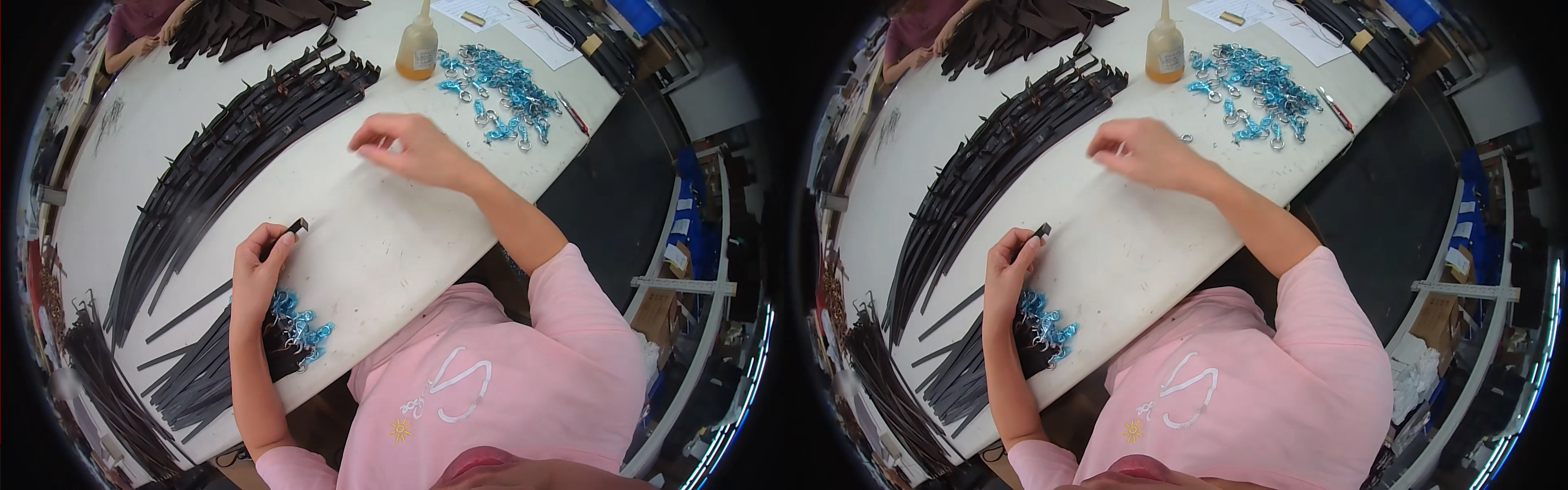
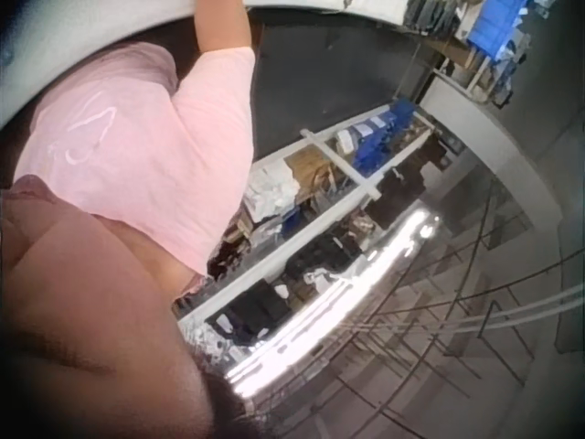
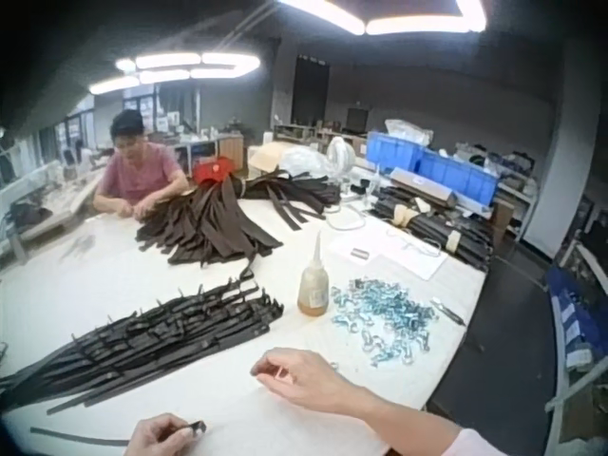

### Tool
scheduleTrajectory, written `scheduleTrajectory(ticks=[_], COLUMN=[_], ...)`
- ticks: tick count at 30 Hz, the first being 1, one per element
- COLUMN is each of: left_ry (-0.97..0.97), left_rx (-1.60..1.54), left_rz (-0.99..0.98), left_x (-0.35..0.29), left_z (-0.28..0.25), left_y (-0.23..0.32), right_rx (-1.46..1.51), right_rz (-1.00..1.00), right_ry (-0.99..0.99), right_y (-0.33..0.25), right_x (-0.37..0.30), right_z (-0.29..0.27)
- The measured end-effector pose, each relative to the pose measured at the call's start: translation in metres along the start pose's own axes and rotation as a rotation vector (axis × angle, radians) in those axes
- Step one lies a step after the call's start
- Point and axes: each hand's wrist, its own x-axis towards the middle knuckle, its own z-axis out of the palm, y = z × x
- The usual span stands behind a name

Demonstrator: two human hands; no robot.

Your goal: The person attaches blue lobster clasps to the ends of black leather straps at a workbench. They repeatedly pick up a strap and a clasp, thread the strap through the clasp, and place the finished item on the table. A coworker is visible in the background working on similar materials.

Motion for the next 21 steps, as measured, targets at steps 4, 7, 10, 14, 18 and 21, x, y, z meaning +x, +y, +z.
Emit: scheduleTrajectory(ticks=[4, 7, 10, 14, 18, 21], left_ry=[-0.031, -0.049, -0.055, -0.033, -0.037, 0.042], left_rx=[0.075, 0.107, 0.046, 0.032, 0.039, 0.107], left_rz=[0.086, 0.149, 0.035, 0.074, 0.070, 0.107], left_x=[0.000, 0.004, -0.001, -0.002, 0.005, -0.005], left_z=[0.006, 0.000, -0.004, -0.002, -0.001, -0.008], left_y=[0.010, -0.004, 0.002, 0.002, 0.003, 0.007], right_rx=[-0.439, -0.428, -0.389, -0.759, -0.562, -0.395], right_rz=[0.116, 0.119, 0.136, 0.453, 0.366, 0.506], right_ry=[0.090, 0.081, 0.200, 0.274, 0.289, 0.265], right_y=[0.049, 0.055, 0.062, 0.069, 0.104, 0.098], right_x=[-0.033, -0.047, -0.053, -0.065, -0.061, -0.045], right_z=[-0.054, -0.057, -0.071, -0.114, -0.112, -0.111])
